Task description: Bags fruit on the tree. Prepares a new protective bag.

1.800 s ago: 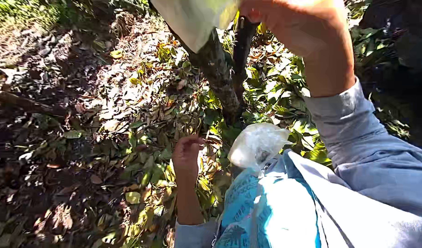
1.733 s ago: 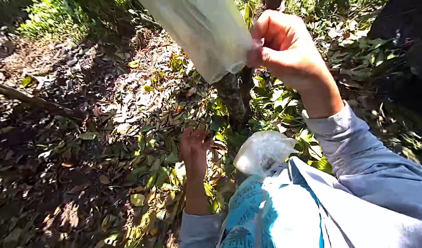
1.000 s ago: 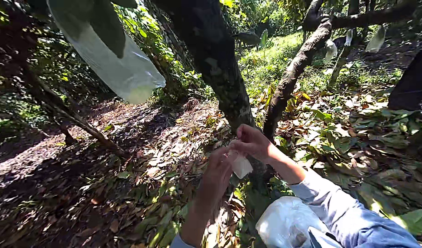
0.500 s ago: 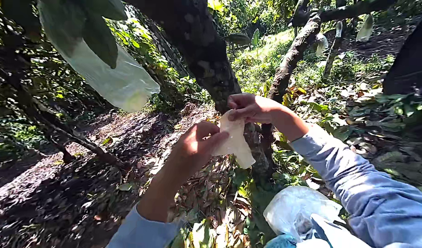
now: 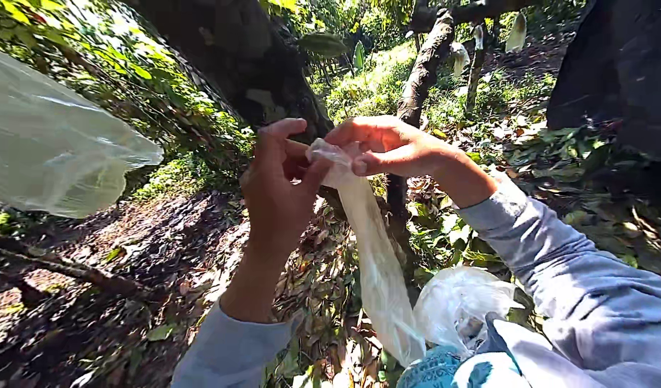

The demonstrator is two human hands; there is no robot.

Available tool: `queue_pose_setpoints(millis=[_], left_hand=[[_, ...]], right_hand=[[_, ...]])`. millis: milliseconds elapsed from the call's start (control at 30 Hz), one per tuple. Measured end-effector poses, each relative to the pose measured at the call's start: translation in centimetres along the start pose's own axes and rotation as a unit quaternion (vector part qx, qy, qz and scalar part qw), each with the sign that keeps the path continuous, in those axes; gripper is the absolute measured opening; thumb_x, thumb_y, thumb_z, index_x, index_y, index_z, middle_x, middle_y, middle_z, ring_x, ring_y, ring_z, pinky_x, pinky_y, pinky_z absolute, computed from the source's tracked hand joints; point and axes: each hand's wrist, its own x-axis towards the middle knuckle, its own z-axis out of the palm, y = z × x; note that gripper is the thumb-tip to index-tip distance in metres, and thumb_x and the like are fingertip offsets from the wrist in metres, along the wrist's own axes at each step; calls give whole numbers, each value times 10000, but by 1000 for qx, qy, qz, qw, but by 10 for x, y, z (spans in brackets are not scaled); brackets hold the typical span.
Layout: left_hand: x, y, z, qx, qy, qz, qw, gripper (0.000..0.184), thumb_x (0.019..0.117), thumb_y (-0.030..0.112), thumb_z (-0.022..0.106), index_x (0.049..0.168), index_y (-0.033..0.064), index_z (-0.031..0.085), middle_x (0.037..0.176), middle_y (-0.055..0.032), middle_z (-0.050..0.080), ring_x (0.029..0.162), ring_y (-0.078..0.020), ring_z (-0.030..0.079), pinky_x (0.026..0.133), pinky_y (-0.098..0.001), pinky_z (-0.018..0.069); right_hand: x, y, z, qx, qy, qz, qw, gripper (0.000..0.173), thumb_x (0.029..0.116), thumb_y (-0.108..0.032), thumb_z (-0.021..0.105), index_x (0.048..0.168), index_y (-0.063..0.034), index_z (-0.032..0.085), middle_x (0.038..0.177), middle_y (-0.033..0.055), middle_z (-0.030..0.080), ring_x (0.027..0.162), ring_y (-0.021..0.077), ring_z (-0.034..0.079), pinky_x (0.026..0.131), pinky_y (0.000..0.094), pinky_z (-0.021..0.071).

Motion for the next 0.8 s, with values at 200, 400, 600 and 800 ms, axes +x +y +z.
queue_pose_setpoints(millis=[200,400,600,800], left_hand=[[35,-31,27,53,-46,-64,995,174,980,196,672,1043,33,676,1030,-51,705,848,-60,677,739,-248,576],[88,-66,92,-328,-38,-55,942,40,982,321,669,966,334,635,888,176,692,784,46,639,719,-141,537],[129,-70,123,-36,-57,-118,991,33,1032,101,531,1028,71,543,872,68,668,827,5,658,798,-222,562],[162,-64,119,85,-100,-219,967,120,1071,150,470,1083,58,545,854,22,694,692,9,582,632,-199,454]], right_hand=[[18,54,-63,-69,14,-55,996,57,935,-36,604,983,-10,620,949,22,703,864,33,654,764,227,552],[22,114,-166,167,-120,-40,978,145,989,-353,666,943,-227,609,732,-173,614,604,-75,552,518,111,441],[60,144,-284,-78,-133,-30,988,145,993,-103,581,1036,-84,718,924,-102,735,841,-20,685,801,210,591],[114,116,-312,-358,-299,4,885,123,960,-130,668,1028,-36,710,904,76,700,842,159,657,796,407,539]])
